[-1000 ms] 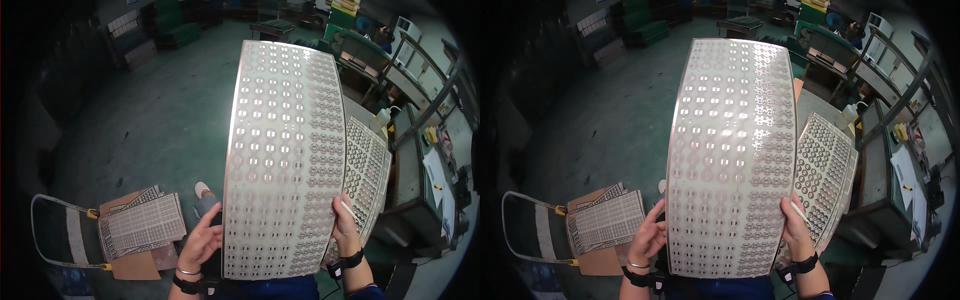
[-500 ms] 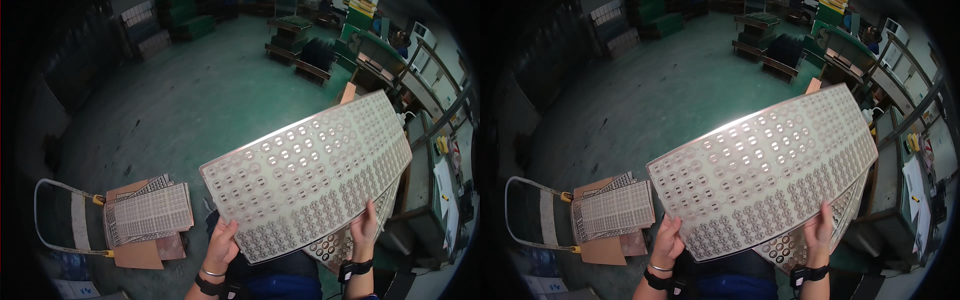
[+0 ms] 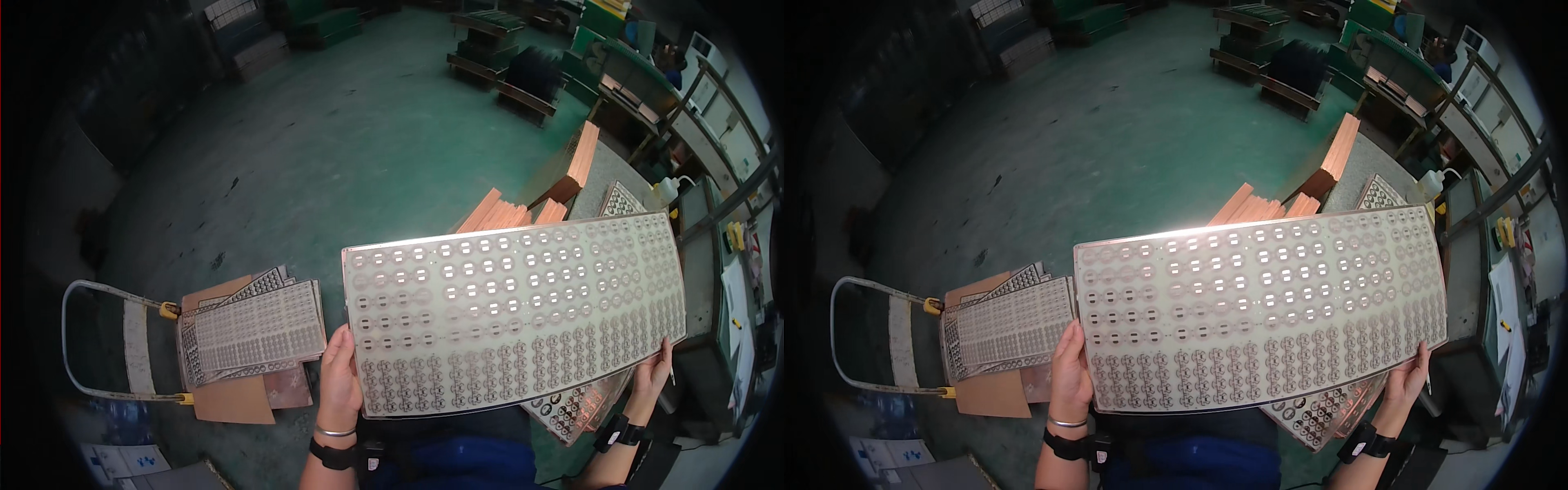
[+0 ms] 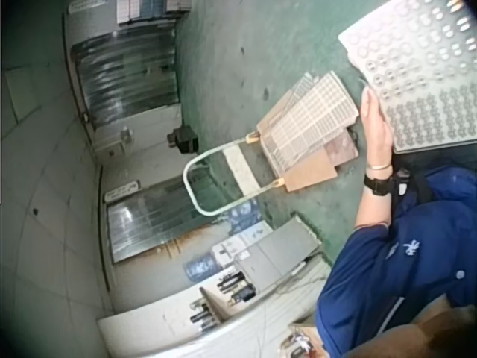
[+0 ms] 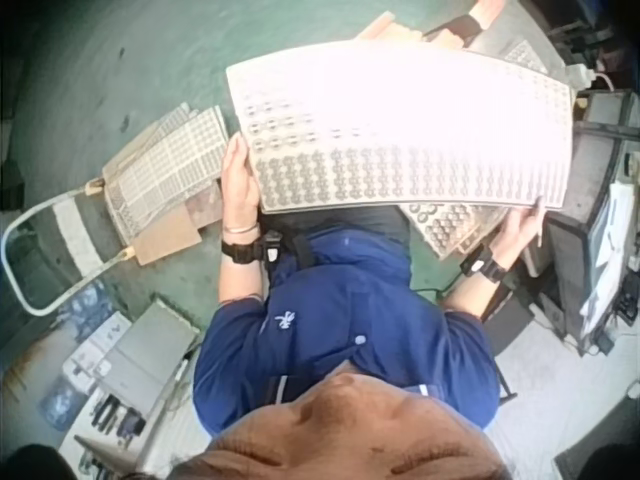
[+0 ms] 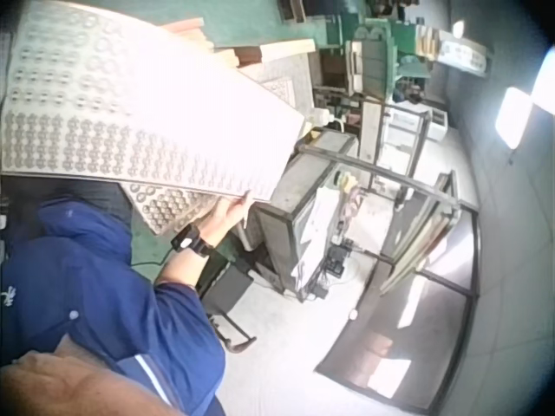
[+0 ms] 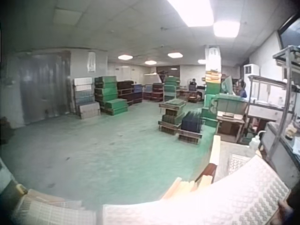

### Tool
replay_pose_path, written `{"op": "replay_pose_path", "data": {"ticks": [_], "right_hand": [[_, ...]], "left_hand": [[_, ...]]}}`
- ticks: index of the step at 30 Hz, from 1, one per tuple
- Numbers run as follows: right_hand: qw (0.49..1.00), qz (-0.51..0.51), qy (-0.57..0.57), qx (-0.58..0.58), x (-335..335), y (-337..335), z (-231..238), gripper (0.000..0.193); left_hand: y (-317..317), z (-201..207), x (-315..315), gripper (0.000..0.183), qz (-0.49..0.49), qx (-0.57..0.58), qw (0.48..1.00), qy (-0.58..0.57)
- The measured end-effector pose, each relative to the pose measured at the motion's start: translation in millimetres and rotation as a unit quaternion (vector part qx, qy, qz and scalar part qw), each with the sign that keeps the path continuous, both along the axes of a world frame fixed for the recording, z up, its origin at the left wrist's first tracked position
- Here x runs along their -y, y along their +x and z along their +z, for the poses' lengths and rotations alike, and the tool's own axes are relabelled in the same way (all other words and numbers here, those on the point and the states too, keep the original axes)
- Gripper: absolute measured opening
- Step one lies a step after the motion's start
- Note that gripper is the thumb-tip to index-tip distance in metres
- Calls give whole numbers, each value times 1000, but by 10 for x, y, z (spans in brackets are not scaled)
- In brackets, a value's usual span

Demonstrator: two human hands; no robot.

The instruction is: Inspecting and marking specific components on large metal sheets using a stylus.

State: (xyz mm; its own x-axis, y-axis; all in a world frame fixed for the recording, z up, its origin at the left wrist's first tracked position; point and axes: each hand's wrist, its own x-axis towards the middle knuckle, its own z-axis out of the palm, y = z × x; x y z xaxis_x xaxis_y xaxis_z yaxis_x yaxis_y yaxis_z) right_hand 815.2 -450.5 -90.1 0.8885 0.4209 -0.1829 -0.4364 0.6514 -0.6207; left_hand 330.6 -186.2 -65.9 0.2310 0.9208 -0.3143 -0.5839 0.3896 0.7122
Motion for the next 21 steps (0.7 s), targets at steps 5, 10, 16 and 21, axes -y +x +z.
{"op": "replay_pose_path", "data": {"ticks": [5, 10, 16, 21], "right_hand": [[1000, -6, -20, -6, -49, -110, 18, 34], [999, 18, -24, 22, -129, -141, -25, 36], [994, 63, -62, 56, -290, -432, 207, 40], [982, 118, -95, 116, -481, -711, 435, 46]], "left_hand": [[18, 26, 18, 29, 8, -32, 999, 11], [-126, -189, 6, 28, 32, -57, 998, 22], [-448, -333, -191, 26, 64, -154, 983, 81], [-676, -454, -246, 24, 102, -250, 957, 108]]}}
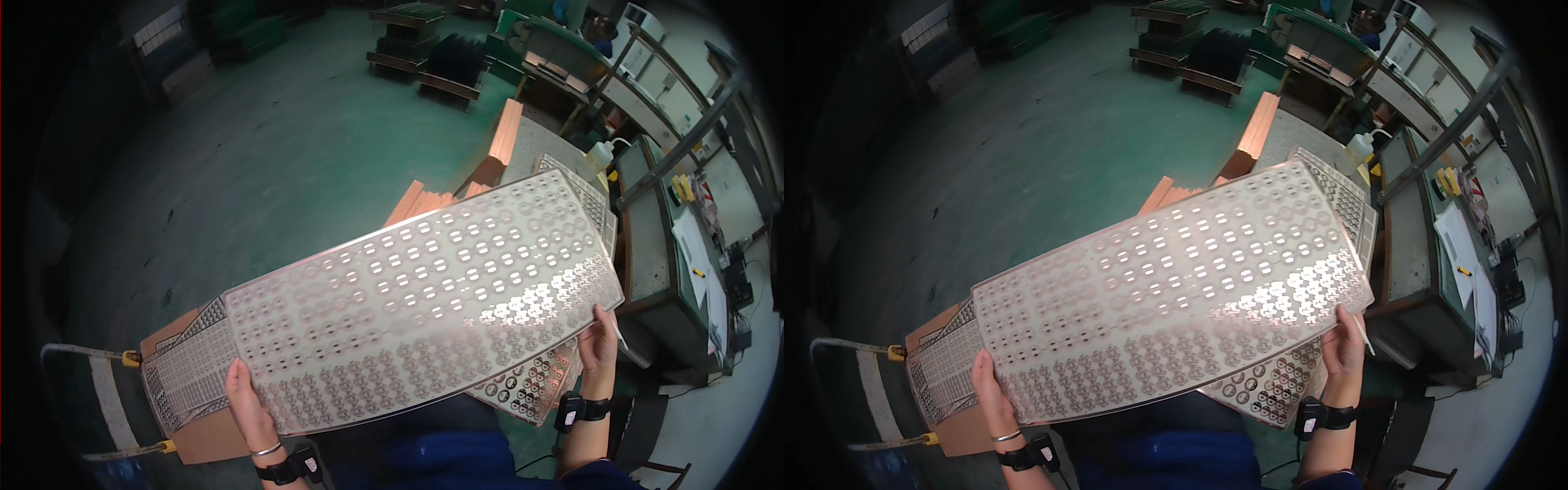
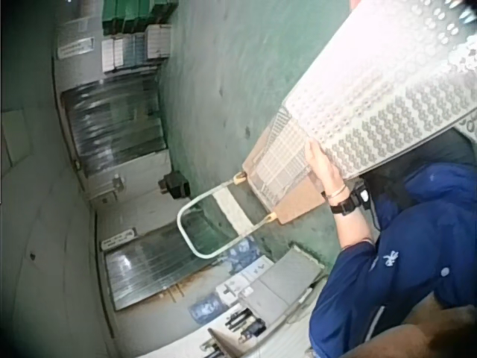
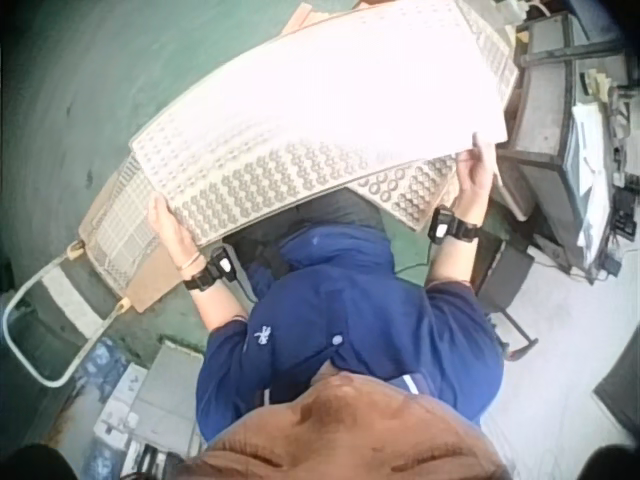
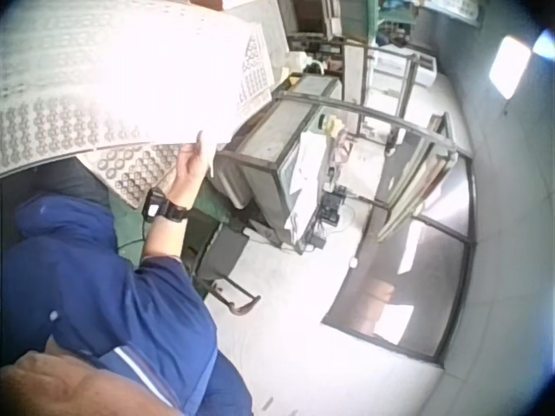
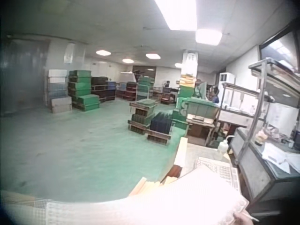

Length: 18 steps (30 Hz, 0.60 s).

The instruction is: Inspecting and marking specific components on large metal sheets using a stylus.

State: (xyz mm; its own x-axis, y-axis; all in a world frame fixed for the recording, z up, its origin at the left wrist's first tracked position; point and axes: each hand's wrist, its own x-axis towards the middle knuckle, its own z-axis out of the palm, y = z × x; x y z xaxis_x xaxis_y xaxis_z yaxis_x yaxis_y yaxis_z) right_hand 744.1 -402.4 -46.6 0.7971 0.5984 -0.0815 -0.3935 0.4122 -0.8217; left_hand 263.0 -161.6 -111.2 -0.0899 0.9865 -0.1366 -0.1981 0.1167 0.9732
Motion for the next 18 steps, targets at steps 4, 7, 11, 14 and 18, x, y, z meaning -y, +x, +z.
{"op": "replay_pose_path", "data": {"ticks": [4, 7, 11, 14, 18], "right_hand": [[999, 23, -10, 25, -78, -122, 50, 49], [998, 54, -28, 21, -113, -182, 125, 46], [995, 84, -31, 33, -124, -204, 174, 50], [995, 97, 1, 32, -129, -194, 214, 53], [996, 72, 33, 42, -81, 54, 279, 50]], "left_hand": [[-174, -38, 21, 24, 17, -24, 1000, -8], [-294, -144, 13, 24, 39, -44, 998, -7], [-411, -280, -17, 35, 46, -94, 994, -13], [-387, -285, -18, 23, 113, -104, 988, 0], [-564, -343, -48, 39, 109, -152, 982, -5]]}}
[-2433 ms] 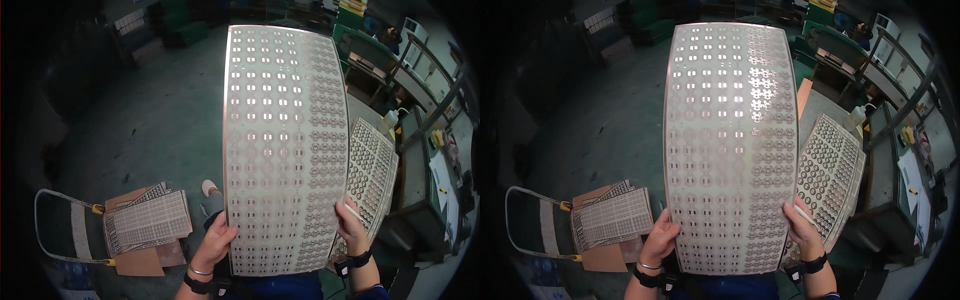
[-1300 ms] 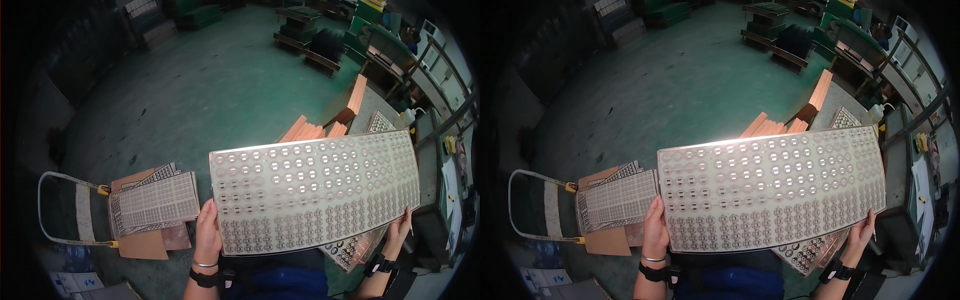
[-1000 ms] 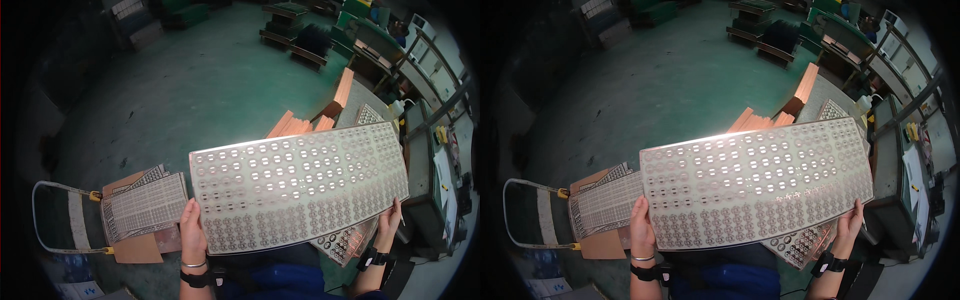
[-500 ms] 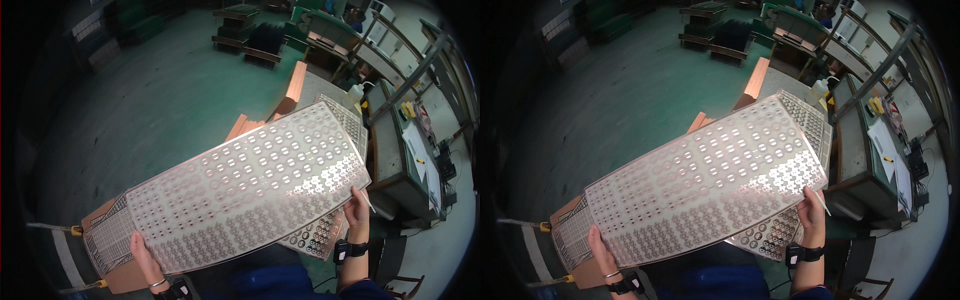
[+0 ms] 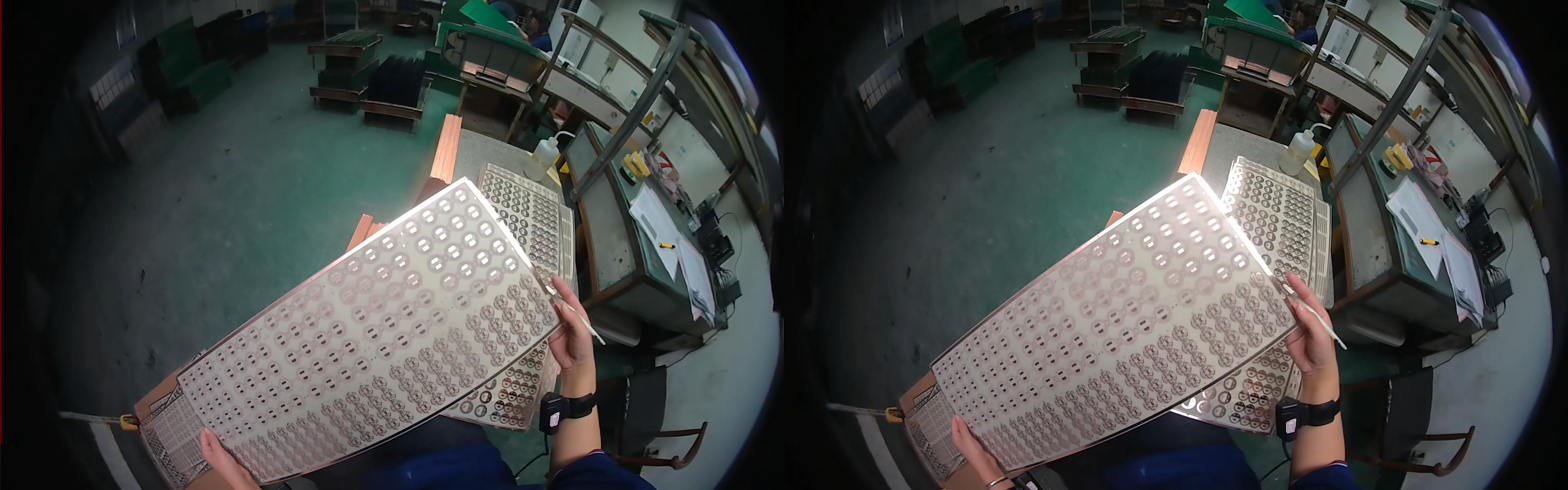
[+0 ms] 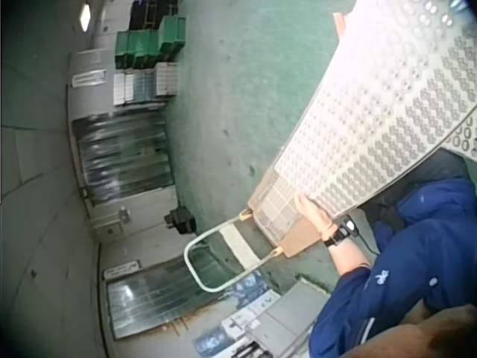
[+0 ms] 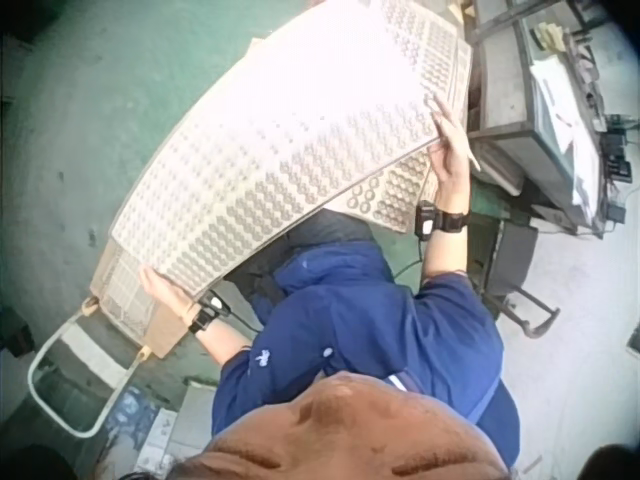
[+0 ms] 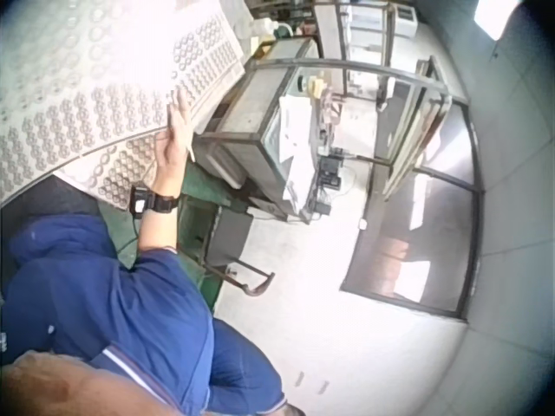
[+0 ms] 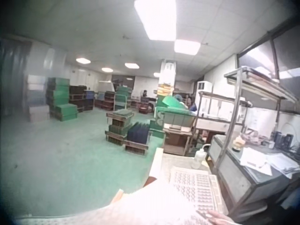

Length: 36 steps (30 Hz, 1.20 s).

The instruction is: Inspecting and marking specific components on large metal sheets using a stylus.

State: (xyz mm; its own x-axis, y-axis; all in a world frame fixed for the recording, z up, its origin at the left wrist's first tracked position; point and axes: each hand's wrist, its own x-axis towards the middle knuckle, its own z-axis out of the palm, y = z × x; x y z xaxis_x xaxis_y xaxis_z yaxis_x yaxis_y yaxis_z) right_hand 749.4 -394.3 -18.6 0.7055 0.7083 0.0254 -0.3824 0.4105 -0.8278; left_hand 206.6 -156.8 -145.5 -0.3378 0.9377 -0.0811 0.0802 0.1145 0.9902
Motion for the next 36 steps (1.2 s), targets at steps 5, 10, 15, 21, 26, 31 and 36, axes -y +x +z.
{"op": "replay_pose_path", "data": {"ticks": [5, 10, 15, 21, 26, 31, 36], "right_hand": [[983, 3, -153, 99, 5, 202, 115, 41], [934, 3, -219, 283, -101, 279, 177, 24], [965, -100, -62, 234, -265, 289, 96, 19], [996, -76, 30, -39, -362, -25, 242, 24], [996, 3, 1, -93, -243, -232, 281, 34], [985, 50, -62, -154, 37, -138, 72, 42], [989, 98, -112, -5, 68, 25, -207, 45]], "left_hand": [[-29, 39, -45, 38, 6, 19, 999, 28], [224, 565, 29, 36, 20, 110, 987, 115], [-95, 734, -32, 38, -3, 136, 978, 161], [-1376, 257, 62, 42, -112, 191, 967, 124], [-408, 183, 599, 45, -196, 285, 933, 100], [545, 398, 376, 48, -183, 485, 854, 49], [1183, 958, 392, 53, -225, 690, 688, 23]]}}
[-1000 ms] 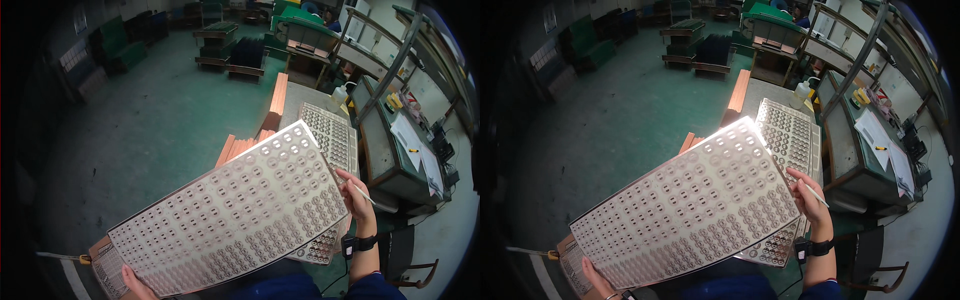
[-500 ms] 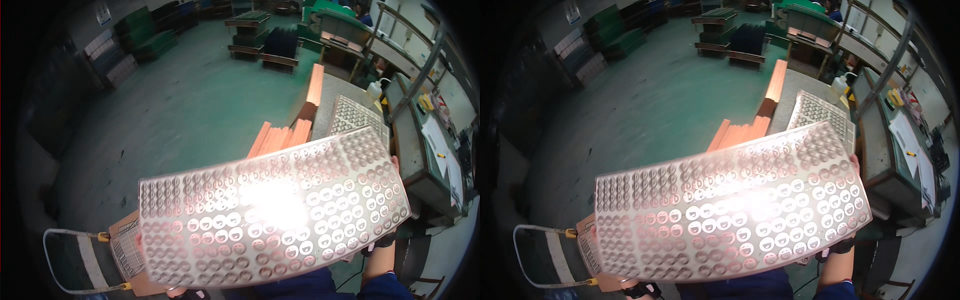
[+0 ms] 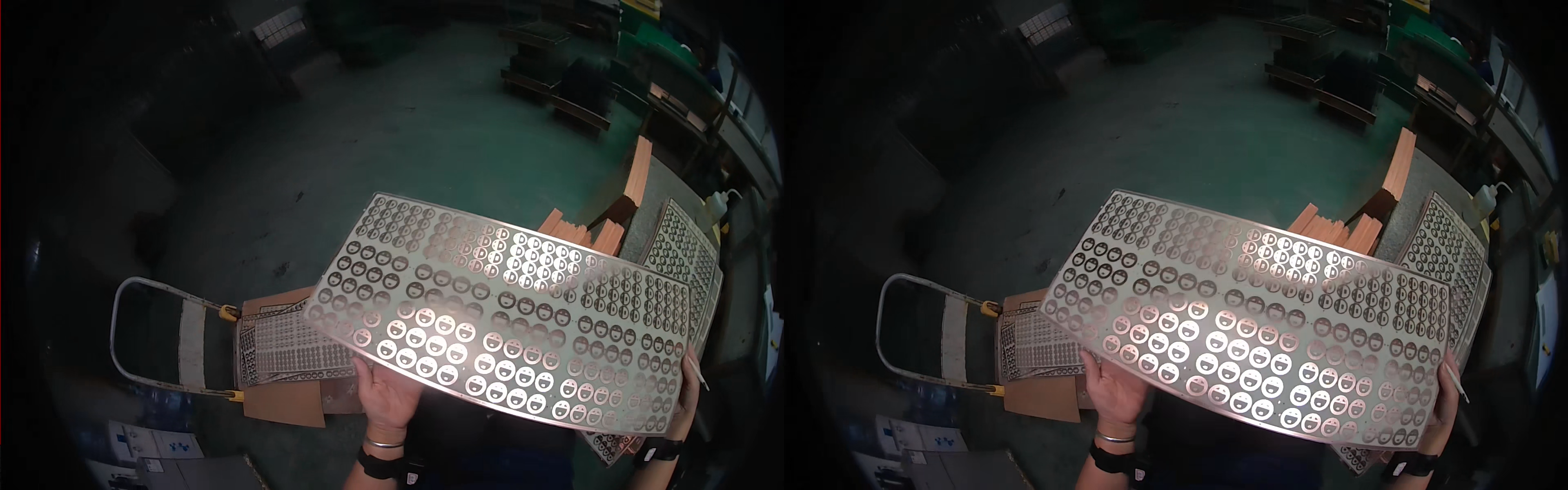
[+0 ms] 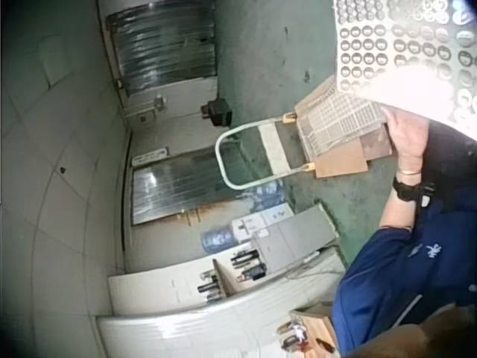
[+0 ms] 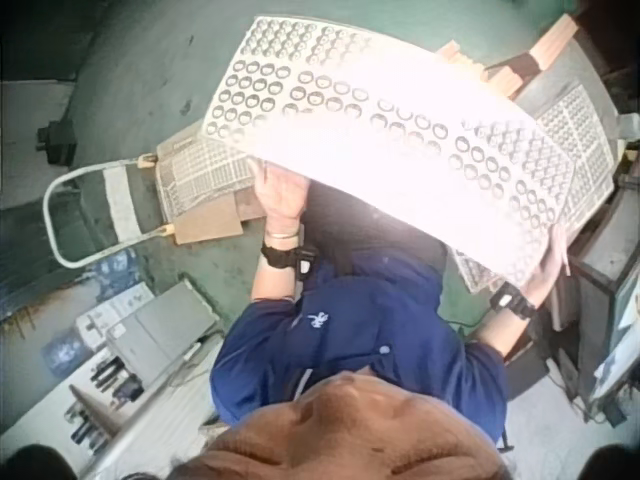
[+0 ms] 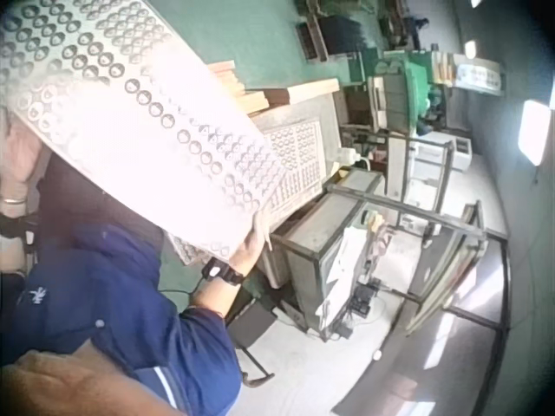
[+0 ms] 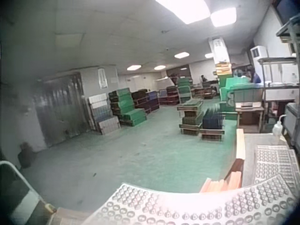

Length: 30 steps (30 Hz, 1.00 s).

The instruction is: Inspecting and marking specific components on large metal sheets using a stylus.

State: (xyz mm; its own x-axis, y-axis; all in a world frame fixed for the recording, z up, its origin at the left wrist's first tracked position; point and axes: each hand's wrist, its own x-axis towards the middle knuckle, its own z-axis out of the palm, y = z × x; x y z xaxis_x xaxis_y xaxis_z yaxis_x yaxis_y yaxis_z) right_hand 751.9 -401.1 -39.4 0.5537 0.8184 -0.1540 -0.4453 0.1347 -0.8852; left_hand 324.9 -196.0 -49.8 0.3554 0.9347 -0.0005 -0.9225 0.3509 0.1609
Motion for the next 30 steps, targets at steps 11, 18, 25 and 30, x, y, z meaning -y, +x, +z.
{"op": "replay_pose_path", "data": {"ticks": [11, 18, 25, 30], "right_hand": [[995, 91, -18, 43, -106, -50, 17, 62], [995, 87, 8, 51, -164, -110, 15, 53], [990, 120, 11, 76, -306, -244, 172, 52], [984, 154, -32, 80, -307, -151, 262, 54]], "left_hand": [[-62, -4, 2, 51, 56, -212, 975, 21], [-197, -109, -41, 46, 92, -176, 979, 32], [-347, -303, -76, 45, 136, -202, 970, 0], [-456, -422, -71, 41, 175, -216, 959, -48]]}}
